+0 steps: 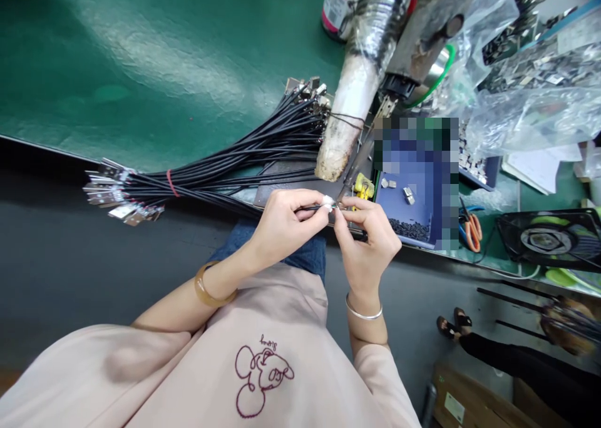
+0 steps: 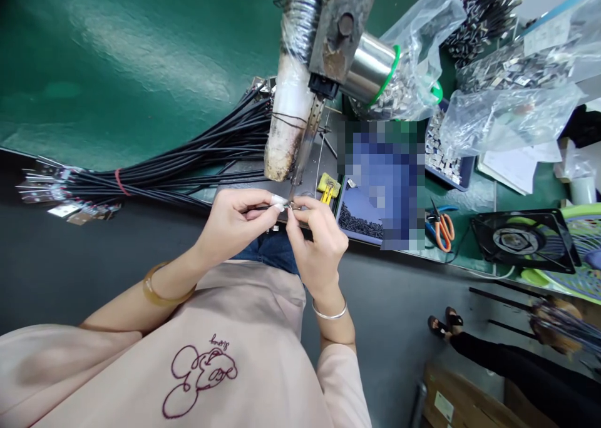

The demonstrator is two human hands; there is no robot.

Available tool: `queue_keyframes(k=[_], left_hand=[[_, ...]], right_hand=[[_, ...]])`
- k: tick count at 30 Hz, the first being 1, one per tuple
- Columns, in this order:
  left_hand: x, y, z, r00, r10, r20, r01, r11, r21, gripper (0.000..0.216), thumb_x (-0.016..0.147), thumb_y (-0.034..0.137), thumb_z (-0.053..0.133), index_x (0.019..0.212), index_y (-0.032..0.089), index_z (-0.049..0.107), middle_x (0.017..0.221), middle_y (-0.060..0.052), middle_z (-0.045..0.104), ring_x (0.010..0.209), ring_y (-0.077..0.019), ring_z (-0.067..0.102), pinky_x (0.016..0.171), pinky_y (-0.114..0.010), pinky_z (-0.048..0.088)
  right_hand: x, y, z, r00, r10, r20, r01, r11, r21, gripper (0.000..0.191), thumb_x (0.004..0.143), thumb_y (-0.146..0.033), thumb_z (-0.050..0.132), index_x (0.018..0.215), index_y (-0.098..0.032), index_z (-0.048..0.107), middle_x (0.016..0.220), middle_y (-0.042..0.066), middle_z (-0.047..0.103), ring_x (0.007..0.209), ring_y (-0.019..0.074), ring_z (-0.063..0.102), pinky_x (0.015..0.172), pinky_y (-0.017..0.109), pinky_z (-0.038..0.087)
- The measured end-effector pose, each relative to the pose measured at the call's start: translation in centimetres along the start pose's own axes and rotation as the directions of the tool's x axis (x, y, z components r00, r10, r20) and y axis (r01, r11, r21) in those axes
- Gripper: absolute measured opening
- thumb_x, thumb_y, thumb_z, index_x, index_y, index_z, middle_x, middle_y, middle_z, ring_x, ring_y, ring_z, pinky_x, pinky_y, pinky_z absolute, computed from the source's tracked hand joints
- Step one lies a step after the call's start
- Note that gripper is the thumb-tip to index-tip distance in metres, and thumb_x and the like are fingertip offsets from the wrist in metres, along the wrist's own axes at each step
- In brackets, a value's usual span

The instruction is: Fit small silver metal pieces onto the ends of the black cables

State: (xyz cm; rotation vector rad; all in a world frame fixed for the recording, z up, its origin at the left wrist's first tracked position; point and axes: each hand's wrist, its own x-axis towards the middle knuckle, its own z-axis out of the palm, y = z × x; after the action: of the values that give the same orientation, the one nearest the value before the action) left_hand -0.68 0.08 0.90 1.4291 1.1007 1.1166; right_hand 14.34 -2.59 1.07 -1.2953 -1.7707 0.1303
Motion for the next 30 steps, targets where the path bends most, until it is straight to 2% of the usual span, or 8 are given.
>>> queue_keyframes(k=[3, 6, 9, 15, 25, 30], left_hand=[[-0.1, -0.1, 0.1, 0.999, -0.027, 0.019, 0.028, 0.999, -0.017, 0.013, 0.08, 0.017, 0.06, 0.07, 0.013, 0.067, 0.06, 0.004, 0.048, 0.054, -0.0064, 0.032, 0.048, -0.019, 0.028], [-0.3, -0.4, 0.1, 0.996, -0.073, 0.052, 0.075, 0.997, -0.031, 0.014, 0.081, 0.017, 0.059, 0.071, 0.013, 0.067, 0.059, 0.004, 0.045, 0.053, -0.0058, 0.03, 0.048, -0.018, 0.027], [-0.5, -0.6, 0.1, 0.996, -0.063, 0.064, 0.063, 0.998, 0.001, 0.015, 0.083, 0.019, 0.06, 0.073, 0.012, 0.069, 0.058, 0.004, 0.044, 0.053, -0.0058, 0.031, 0.048, -0.018, 0.027], [-0.8, -0.6, -0.4, 0.995, -0.031, 0.092, 0.024, 0.997, 0.074, 0.015, 0.087, 0.023, 0.062, 0.086, 0.014, 0.074, 0.066, 0.001, 0.058, 0.058, -0.0084, 0.045, 0.053, -0.019, 0.037], [-0.5, -0.7, -0.5, 0.998, -0.035, 0.057, 0.029, 0.995, 0.097, 0.014, 0.084, 0.025, 0.064, 0.083, 0.015, 0.074, 0.059, 0.004, 0.052, 0.051, -0.0063, 0.039, 0.048, -0.017, 0.032], [-0.7, -0.4, -0.1, 0.998, -0.037, 0.058, 0.033, 0.998, 0.061, 0.015, 0.084, 0.024, 0.062, 0.077, 0.013, 0.071, 0.057, 0.004, 0.046, 0.052, -0.0068, 0.037, 0.05, -0.019, 0.03]], right_hand=[[-0.3, 0.1, 0.0, 0.998, -0.055, 0.02, 0.056, 0.998, -0.033, 0.014, 0.089, -0.009, 0.066, 0.086, -0.023, 0.062, 0.099, 0.002, 0.075, 0.092, 0.0136, 0.072, 0.083, 0.026, 0.059], [-0.8, 0.3, -0.1, 0.995, -0.086, 0.043, 0.088, 0.995, -0.046, 0.016, 0.088, -0.007, 0.065, 0.087, -0.022, 0.059, 0.1, 0.004, 0.075, 0.091, 0.0138, 0.073, 0.081, 0.025, 0.058], [-1.1, 0.3, -0.2, 0.994, -0.097, 0.042, 0.1, 0.993, -0.064, 0.017, 0.088, -0.005, 0.066, 0.087, -0.021, 0.059, 0.1, 0.006, 0.075, 0.091, 0.0139, 0.073, 0.08, 0.024, 0.057], [-1.0, 0.1, 0.0, 0.993, -0.12, -0.018, 0.119, 0.992, -0.047, 0.014, 0.09, -0.007, 0.064, 0.089, -0.02, 0.059, 0.1, 0.006, 0.076, 0.092, 0.0131, 0.073, 0.082, 0.023, 0.058], [-0.9, 0.3, 0.2, 0.993, -0.121, 0.008, 0.122, 0.989, -0.09, 0.015, 0.094, -0.013, 0.06, 0.082, -0.021, 0.057, 0.102, 0.005, 0.076, 0.086, 0.0098, 0.072, 0.075, 0.02, 0.058], [-1.1, 0.1, -0.1, 0.998, -0.068, -0.003, 0.068, 0.998, 0.007, 0.013, 0.092, -0.011, 0.062, 0.084, -0.02, 0.06, 0.099, 0.005, 0.076, 0.092, 0.0127, 0.073, 0.08, 0.025, 0.06]])
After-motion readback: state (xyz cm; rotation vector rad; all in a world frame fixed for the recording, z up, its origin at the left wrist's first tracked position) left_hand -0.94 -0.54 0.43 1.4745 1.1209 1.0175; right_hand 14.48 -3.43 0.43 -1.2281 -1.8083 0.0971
